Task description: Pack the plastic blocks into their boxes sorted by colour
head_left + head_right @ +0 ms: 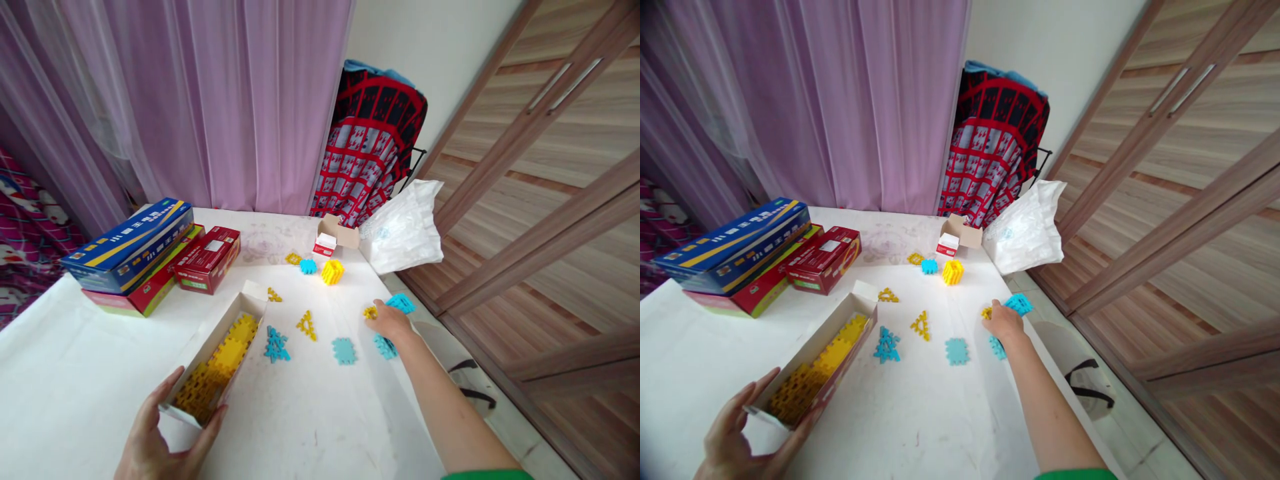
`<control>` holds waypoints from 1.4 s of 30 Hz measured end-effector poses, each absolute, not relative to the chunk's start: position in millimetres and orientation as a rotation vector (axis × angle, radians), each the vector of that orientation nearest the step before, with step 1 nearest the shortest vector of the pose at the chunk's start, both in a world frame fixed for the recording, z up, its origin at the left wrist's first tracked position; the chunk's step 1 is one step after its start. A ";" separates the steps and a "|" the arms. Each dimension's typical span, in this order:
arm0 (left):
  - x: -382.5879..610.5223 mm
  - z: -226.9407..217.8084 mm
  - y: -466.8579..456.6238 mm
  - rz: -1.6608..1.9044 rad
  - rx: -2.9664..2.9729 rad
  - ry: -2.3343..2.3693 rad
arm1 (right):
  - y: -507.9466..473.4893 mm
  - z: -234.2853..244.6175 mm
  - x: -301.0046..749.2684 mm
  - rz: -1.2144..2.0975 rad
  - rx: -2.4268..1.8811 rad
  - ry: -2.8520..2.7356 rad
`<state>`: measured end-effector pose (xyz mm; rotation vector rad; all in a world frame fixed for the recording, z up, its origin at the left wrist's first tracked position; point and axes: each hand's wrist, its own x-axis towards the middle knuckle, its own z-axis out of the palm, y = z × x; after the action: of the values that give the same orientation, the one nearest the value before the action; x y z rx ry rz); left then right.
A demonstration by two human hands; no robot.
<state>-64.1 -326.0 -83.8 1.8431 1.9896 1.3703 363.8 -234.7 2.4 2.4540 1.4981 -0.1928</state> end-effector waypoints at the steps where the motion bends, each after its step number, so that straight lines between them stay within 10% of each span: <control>1: -63.5 -81.5 -326.2 1.357 1.867 2.002 | -233.6 1.9 364.5 -0.195 2.450 1.502; 23: -51.2 -61.9 -334.6 1.412 2.011 2.004 | -226.2 90.1 117.8 -0.297 1.847 2.640; 42: -62.5 -61.9 -333.3 1.404 1.904 2.012 | -202.5 32.4 258.5 -0.166 2.346 2.203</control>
<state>-62.5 -333.3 -61.9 1.9040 2.0117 1.4041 258.5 -202.5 32.4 2.3455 2.2027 -0.1660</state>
